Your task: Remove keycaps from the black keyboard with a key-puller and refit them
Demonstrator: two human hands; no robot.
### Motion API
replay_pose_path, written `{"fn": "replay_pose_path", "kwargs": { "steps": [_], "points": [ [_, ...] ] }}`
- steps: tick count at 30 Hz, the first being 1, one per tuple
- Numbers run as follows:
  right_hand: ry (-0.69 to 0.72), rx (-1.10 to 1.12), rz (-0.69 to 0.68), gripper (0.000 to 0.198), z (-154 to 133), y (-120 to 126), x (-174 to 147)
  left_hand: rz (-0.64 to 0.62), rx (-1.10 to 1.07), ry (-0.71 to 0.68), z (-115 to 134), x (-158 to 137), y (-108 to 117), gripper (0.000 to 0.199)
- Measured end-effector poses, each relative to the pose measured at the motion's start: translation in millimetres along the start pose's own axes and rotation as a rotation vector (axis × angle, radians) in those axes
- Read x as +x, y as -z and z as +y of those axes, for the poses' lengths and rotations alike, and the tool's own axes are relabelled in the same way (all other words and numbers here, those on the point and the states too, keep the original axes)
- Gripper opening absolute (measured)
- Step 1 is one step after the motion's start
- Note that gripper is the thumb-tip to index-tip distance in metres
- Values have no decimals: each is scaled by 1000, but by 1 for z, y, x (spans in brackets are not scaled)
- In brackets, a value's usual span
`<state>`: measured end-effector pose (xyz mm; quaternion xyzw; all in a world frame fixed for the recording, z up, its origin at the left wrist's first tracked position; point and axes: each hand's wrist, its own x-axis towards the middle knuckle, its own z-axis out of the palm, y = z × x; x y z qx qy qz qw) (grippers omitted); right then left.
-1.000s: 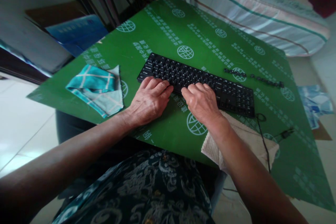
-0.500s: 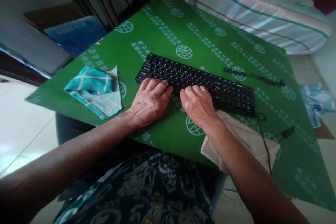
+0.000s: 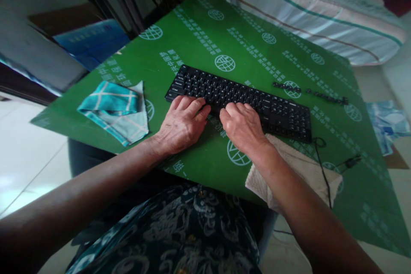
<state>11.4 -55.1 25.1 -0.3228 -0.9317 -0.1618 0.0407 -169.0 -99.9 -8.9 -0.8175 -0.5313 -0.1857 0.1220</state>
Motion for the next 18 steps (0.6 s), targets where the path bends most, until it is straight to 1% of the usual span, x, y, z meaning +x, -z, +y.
{"fn": "replay_pose_path", "kwargs": {
  "steps": [5, 13, 18],
  "points": [
    [11, -13, -11, 29, 0, 1, 1, 5, -20, 1, 0, 2, 1, 30],
    [-30, -82, -37, 24, -6, 5, 2, 33, 20, -15, -1, 2, -2, 30],
    [-9, -85, -21, 30, -9, 1, 0, 22, 33, 0, 0, 2, -3, 31]
  ]
}}
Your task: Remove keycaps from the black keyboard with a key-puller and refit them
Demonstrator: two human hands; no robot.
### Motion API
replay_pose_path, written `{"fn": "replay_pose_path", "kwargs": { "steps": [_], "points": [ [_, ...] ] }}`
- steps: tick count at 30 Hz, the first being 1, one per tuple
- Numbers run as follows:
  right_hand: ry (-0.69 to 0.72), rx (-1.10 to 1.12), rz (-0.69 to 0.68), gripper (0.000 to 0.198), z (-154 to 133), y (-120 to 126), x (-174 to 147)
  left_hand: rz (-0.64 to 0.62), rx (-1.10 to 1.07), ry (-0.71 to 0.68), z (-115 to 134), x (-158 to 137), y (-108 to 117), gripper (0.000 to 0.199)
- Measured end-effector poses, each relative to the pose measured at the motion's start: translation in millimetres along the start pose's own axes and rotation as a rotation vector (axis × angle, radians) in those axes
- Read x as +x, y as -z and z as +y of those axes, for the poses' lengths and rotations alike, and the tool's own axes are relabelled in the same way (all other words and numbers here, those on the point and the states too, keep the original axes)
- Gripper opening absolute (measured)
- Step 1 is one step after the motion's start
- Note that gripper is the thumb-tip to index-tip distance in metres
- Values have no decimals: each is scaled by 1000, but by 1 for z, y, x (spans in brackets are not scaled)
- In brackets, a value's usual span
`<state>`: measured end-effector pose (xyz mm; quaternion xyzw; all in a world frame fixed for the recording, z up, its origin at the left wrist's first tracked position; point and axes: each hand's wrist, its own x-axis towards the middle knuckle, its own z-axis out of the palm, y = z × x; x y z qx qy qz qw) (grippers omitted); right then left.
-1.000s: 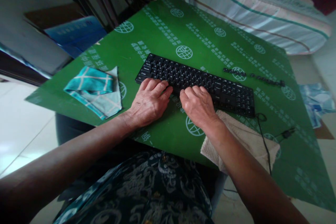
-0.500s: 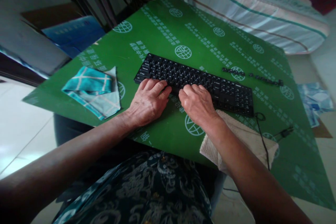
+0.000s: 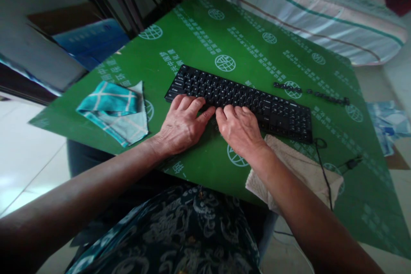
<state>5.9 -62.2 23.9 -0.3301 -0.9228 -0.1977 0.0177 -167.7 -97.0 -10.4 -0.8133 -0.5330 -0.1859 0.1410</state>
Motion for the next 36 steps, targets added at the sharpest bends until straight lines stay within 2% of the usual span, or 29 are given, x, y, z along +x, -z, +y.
{"fn": "replay_pose_path", "kwargs": {
  "steps": [8, 14, 22, 27, 32, 36],
  "points": [
    [-24, -8, -50, 35, -8, 0, -2, -22, -6, 10, 2, 0, 0, 30],
    [-66, -12, -43, 35, -9, 3, -2, -39, -10, 23, 2, 1, 1, 31],
    [-160, -14, -15, 30, -26, 4, -1, -54, -36, 23, 4, 1, 2, 28],
    [-177, 6, 44, 31, -28, -3, -4, -23, -44, 30, 3, 0, 1, 27],
    [-184, 108, 92, 28, -18, -9, -9, 30, -59, 39, 1, -4, 1, 26],
    [-245, 195, 227, 23, -6, -17, -15, 68, -34, 101, -2, -9, 4, 26]
  ]
}}
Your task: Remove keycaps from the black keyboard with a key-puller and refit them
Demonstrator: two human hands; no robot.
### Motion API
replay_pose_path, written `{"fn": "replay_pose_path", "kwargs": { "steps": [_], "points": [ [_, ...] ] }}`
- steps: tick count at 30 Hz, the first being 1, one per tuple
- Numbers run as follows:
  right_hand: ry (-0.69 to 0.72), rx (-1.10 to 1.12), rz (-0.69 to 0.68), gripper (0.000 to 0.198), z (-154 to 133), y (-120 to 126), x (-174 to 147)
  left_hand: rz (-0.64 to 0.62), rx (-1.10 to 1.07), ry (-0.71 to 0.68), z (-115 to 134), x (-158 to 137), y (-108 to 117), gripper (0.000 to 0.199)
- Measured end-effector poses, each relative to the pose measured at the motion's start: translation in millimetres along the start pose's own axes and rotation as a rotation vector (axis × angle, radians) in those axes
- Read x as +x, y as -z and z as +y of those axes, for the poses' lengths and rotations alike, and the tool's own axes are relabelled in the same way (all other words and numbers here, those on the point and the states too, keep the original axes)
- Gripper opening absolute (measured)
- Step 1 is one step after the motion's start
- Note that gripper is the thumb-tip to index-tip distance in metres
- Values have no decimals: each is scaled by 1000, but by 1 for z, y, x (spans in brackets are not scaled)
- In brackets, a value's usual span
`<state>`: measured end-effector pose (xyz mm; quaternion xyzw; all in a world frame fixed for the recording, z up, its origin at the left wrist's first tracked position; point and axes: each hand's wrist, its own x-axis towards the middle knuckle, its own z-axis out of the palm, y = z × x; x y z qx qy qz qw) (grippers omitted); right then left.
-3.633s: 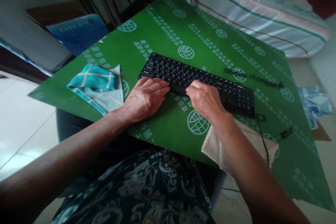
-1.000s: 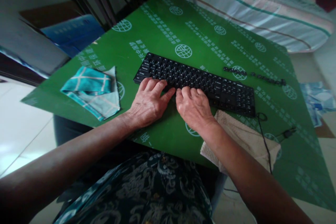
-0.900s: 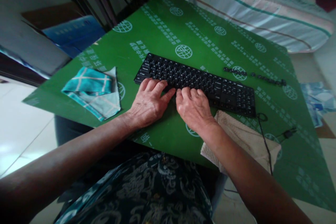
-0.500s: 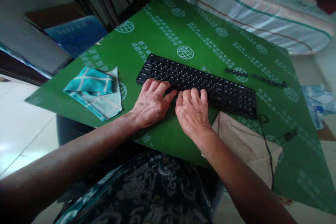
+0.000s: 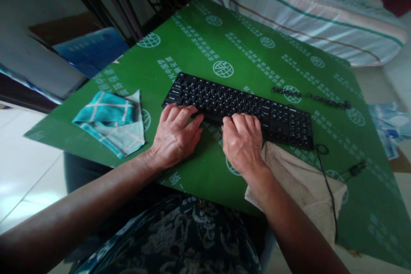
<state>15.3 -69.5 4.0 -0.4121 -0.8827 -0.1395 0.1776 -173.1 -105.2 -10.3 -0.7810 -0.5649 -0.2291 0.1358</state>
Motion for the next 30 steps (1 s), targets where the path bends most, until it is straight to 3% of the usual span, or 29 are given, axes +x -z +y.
{"fn": "replay_pose_path", "kwargs": {
  "steps": [4, 16, 26, 30],
  "points": [
    [-40, 33, 90, 22, 7, -5, -4, 4, -4, 58, -2, -2, 4, 27],
    [-23, 54, -7, 24, 0, -10, -5, -31, -29, 35, -1, -2, 5, 25],
    [-63, 103, -4, 22, -4, -10, -5, -13, 24, -86, -3, -3, -1, 25],
    [-64, 117, 26, 22, -3, -13, -7, 6, 3, -69, -3, -3, -2, 25]
  ]
}}
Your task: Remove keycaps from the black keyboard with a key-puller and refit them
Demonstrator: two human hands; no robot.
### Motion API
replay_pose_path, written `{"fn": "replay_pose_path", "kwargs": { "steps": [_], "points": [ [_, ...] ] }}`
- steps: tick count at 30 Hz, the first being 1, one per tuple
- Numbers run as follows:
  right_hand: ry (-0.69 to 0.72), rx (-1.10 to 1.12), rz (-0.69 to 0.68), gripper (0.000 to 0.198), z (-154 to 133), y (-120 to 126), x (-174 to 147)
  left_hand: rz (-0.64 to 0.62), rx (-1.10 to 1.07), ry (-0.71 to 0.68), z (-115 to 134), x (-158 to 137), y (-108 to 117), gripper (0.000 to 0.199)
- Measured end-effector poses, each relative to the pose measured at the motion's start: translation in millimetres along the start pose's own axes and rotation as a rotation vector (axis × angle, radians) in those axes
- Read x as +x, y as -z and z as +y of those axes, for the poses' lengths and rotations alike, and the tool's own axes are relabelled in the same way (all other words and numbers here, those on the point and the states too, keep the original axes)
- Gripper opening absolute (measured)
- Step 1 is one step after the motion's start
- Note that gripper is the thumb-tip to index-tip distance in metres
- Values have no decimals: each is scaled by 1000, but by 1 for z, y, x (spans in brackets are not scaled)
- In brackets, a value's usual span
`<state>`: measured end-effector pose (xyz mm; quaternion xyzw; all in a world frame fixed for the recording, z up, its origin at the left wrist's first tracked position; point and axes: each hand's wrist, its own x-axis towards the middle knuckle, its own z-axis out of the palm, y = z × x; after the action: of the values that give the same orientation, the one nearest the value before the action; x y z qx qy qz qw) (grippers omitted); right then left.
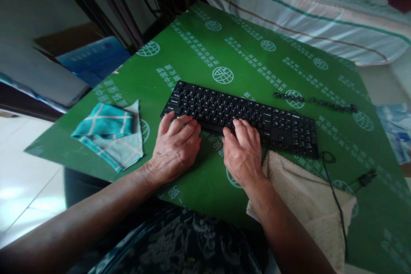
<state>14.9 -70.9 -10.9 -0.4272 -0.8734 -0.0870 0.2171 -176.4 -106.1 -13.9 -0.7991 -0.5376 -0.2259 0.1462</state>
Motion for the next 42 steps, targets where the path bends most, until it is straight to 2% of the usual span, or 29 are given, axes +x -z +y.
{"fn": "replay_pose_path", "kwargs": {
  "steps": [4, 9, 21, 27, 36, 42],
  "points": [
    [-5, 28, 77, 22, 7, -2, -5, 42, -47, 75, 0, 0, 3, 23],
    [-18, 2, 113, 19, 12, -3, -8, 80, -49, 86, -1, 0, 5, 20],
    [-20, -18, 42, 21, 10, 0, -7, 38, -93, 66, -1, 1, 4, 25],
    [25, -60, 16, 19, 7, 1, -5, 35, -71, 58, -1, 3, 5, 21],
    [-21, 72, 200, 18, 11, 2, -1, 20, -61, 72, -1, 2, 4, 23],
    [-11, 99, 176, 16, 12, -1, -3, 29, -63, 81, -2, 2, 4, 22]
  ]
}}
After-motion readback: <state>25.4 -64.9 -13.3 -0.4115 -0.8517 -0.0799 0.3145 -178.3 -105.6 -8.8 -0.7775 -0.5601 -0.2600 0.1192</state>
